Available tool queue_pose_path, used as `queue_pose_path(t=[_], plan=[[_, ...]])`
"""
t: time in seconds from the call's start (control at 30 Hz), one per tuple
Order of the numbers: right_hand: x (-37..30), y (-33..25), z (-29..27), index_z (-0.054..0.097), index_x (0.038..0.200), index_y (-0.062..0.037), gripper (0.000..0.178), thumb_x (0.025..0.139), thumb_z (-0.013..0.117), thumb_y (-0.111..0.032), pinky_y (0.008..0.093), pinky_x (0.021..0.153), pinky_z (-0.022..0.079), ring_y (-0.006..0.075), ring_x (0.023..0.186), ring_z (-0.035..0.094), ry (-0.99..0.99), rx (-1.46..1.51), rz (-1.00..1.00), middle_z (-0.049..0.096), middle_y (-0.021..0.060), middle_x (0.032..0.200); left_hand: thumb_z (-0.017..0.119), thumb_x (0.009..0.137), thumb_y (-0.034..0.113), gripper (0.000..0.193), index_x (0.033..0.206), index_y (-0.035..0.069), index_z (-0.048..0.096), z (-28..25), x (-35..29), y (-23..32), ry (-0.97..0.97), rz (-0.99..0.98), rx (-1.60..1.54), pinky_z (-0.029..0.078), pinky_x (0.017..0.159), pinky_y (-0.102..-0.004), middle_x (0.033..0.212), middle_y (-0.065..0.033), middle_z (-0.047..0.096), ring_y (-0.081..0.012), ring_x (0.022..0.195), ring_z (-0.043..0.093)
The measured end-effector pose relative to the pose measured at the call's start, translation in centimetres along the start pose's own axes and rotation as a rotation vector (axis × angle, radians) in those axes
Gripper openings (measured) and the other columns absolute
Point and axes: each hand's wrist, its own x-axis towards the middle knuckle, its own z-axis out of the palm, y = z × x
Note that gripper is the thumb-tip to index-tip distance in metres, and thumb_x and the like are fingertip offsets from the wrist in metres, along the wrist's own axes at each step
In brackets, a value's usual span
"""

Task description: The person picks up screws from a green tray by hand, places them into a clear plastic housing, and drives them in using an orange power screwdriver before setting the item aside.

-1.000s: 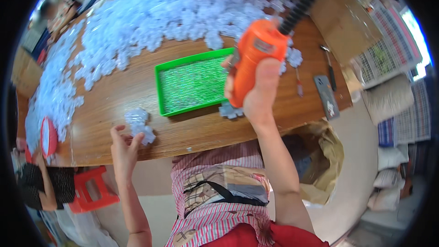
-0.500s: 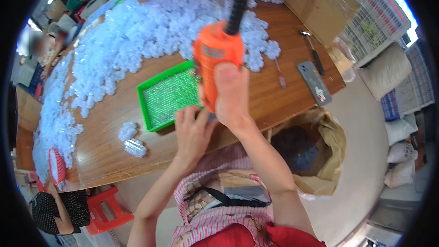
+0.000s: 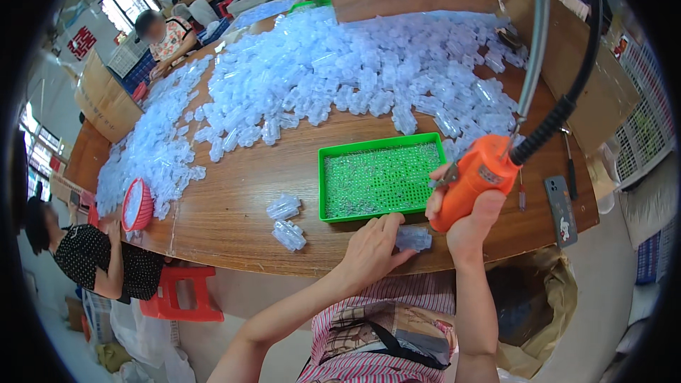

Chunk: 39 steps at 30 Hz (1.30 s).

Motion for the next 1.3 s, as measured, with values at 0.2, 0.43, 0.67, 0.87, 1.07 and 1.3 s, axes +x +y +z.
queue_pose_path(t=[0.2,0.43,0.67,0.87,1.07,1.3], plan=[[-0.3,0.1,0.8,0.049,0.089,0.0016,0.100,0.066,0.032,-0.094,0.0290,0.040,0.039,0.0165,0.039,0.044,0.125,0.044,-0.003,0.045,0.0049,0.051,0.073,0.077,0.027,0.043,0.108,0.007,0.052,-1.1,-1.6,-1.2,-0.131,-0.144,-0.193,0.052,0.071,-0.0486,0.104,-0.0184,0.051,-0.0409,0.085,0.060],[-1.8,0.4,3.0,0.050,0.086,0.0016,0.103,0.063,0.029,-0.097,0.0289,0.038,0.040,0.0153,0.039,0.044,-0.087,0.103,0.095,0.046,0.0042,0.050,0.067,0.089,0.030,0.044,0.112,0.000,0.046,-4.3,-9.1,-1.9,-0.179,-0.630,-0.861,0.052,0.063,-0.0302,0.086,-0.0134,0.067,-0.0199,0.071,0.067],[-6.3,2.8,5.3,0.052,0.090,0.0020,0.106,0.059,0.032,-0.097,0.0324,0.042,0.046,0.0191,0.046,0.052,-0.476,0.290,0.154,0.055,0.0084,0.058,0.056,0.096,0.030,0.037,0.117,0.001,0.047,-1.4,-14.1,-0.6,0.098,-0.964,-1.290,0.044,0.054,-0.0204,0.076,-0.0011,0.056,-0.0059,0.059,0.051],[-6.9,3.8,5.8,0.054,0.092,0.0020,0.105,0.060,0.036,-0.096,0.0339,0.046,0.049,0.0205,0.051,0.056,-0.583,0.342,0.152,0.056,0.0102,0.060,0.053,0.097,0.027,0.031,0.112,0.000,0.047,-0.4,-14.1,-0.5,0.159,-0.927,-1.358,0.046,0.058,-0.0220,0.078,-0.0043,0.059,-0.0073,0.065,0.055],[-6.8,3.8,6.1,0.054,0.098,0.0066,0.103,0.055,0.054,-0.088,0.0319,0.058,0.045,0.0179,0.062,0.053,-0.650,0.433,0.245,0.054,0.0088,0.070,0.050,0.099,0.028,0.033,0.112,-0.001,0.044,-1.0,-13.7,-0.2,0.111,-0.914,-1.294,0.047,0.057,-0.0244,0.077,-0.0056,0.057,-0.0096,0.065,0.056],[-6.4,4.3,6.2,0.054,0.094,0.0033,0.043,0.084,0.071,-0.035,0.0300,0.055,0.044,0.0169,0.059,0.053,-0.765,0.259,0.184,0.055,0.0086,0.068,0.048,0.100,0.026,0.031,0.111,-0.002,0.040,-1.3,-13.4,-0.2,0.093,-0.923,-1.188,0.044,0.060,-0.0293,0.079,-0.0085,0.055,-0.0134,0.068,0.054]])
